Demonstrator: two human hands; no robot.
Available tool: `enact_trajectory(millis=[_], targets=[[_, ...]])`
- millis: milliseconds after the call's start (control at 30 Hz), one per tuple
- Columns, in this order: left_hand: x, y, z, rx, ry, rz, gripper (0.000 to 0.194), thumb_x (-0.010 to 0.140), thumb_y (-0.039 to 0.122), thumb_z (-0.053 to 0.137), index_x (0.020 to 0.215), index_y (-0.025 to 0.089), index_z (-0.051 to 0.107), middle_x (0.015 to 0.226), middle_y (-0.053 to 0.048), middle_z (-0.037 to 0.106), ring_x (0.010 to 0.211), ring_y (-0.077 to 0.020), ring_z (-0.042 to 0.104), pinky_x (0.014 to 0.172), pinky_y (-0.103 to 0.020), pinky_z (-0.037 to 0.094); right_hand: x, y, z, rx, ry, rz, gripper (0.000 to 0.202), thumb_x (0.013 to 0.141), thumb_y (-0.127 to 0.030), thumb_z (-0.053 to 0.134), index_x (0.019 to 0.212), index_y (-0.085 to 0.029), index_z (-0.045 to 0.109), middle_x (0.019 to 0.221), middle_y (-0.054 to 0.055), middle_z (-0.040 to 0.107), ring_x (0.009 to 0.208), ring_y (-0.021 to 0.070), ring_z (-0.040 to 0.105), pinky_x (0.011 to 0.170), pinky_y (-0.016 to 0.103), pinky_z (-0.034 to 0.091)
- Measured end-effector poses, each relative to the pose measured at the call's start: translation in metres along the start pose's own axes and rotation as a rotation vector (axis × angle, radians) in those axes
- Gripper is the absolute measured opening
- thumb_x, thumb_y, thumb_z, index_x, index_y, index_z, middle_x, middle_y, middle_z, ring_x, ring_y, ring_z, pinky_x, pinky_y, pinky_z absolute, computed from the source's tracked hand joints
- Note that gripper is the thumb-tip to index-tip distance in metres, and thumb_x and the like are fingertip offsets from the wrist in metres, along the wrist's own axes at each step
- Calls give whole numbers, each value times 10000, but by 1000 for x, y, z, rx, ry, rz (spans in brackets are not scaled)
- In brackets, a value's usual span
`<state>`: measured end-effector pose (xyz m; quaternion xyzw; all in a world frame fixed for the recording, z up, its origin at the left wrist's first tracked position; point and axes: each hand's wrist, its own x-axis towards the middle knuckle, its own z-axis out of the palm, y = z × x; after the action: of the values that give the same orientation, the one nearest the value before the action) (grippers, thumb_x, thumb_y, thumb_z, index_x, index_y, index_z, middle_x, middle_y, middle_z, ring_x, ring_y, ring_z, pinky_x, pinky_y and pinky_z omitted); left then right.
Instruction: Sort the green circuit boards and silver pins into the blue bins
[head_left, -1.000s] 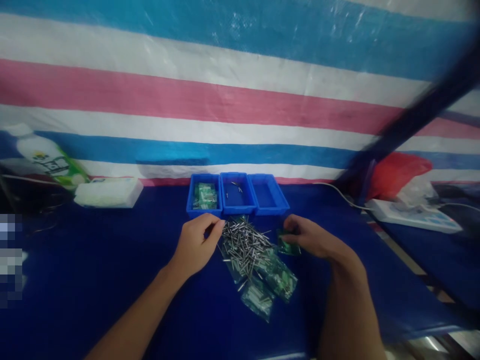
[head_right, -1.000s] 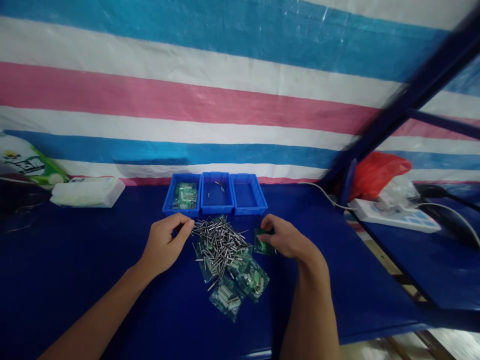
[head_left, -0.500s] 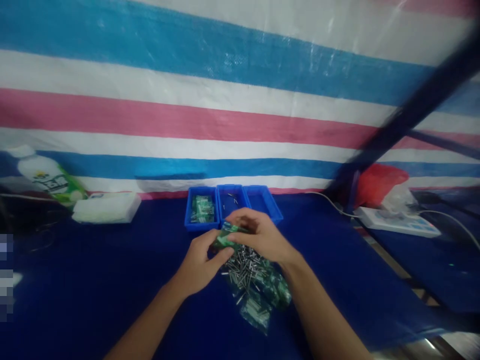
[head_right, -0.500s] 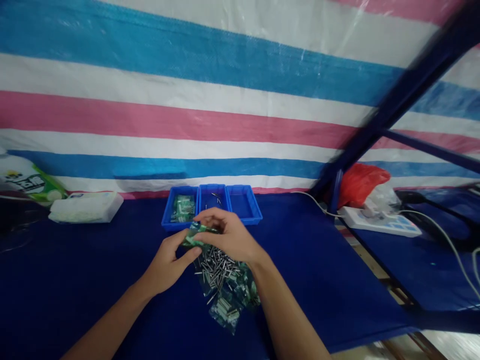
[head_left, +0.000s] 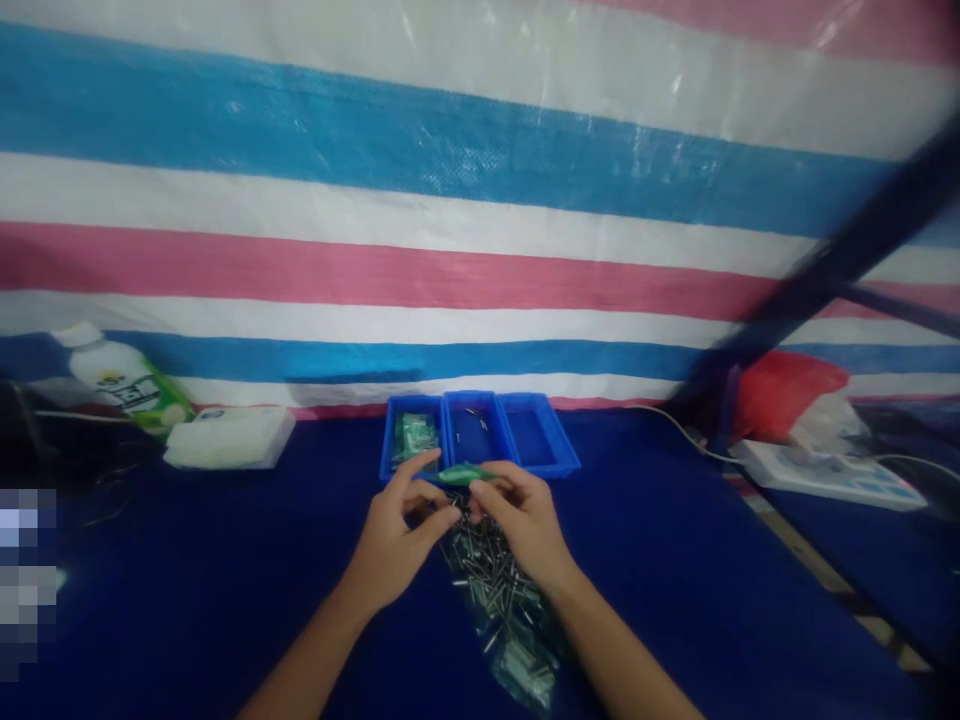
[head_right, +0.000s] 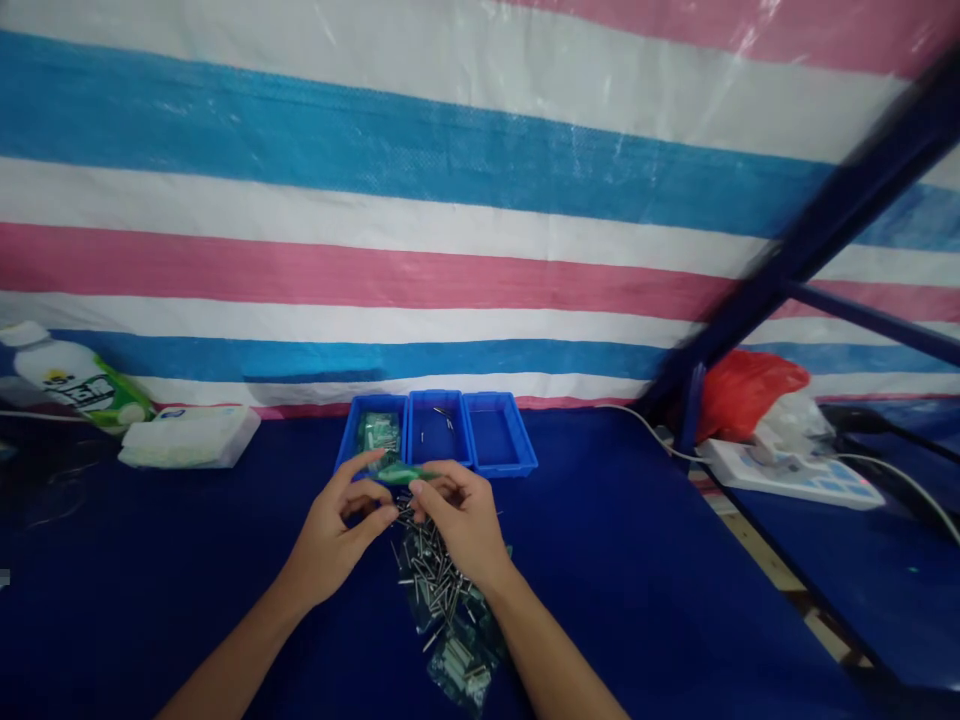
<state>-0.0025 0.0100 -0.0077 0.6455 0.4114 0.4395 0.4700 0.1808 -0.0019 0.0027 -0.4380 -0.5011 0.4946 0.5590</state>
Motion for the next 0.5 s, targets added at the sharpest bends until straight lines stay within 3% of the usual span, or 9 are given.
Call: enact_trajectory(millis=[67,200,367,500], targets=[[0,1,-2,-86,-28,17,644,868,325,738,1445,244,463,948,-41,714,671,-136,611,645,-274,507,0,0,1,16,58,-31,190,819,-317,754,989,-235,737,777,18,758,638,172,679,645,335,536],[-2,5,-3,-193,-28,93,360,924,390,665,1246,228,666,910,-58,714,749,-158,646,697,-281,524,0,1,-5,-131,56,-130,289,815,-224,713,1101,-253,741,863,34,778,748,204,715,692,357,546],[-3,9,0,-170,104,80,208,913,369,674,1053,230,741,815,-27,685,744,-146,630,670,-248,500,-4,4,-13,-268,-68,-233,443,843,-103,553,1195,-312,721,925,13,753,740,174,661,620,318,501],[-1,7,2,-68,203,111,101,864,290,722,915,203,718,765,-3,651,672,-115,589,620,-221,470,-7,0,-12,-260,-118,-253,396,832,-100,545,1104,-309,743,926,9,716,711,158,613,596,307,484]])
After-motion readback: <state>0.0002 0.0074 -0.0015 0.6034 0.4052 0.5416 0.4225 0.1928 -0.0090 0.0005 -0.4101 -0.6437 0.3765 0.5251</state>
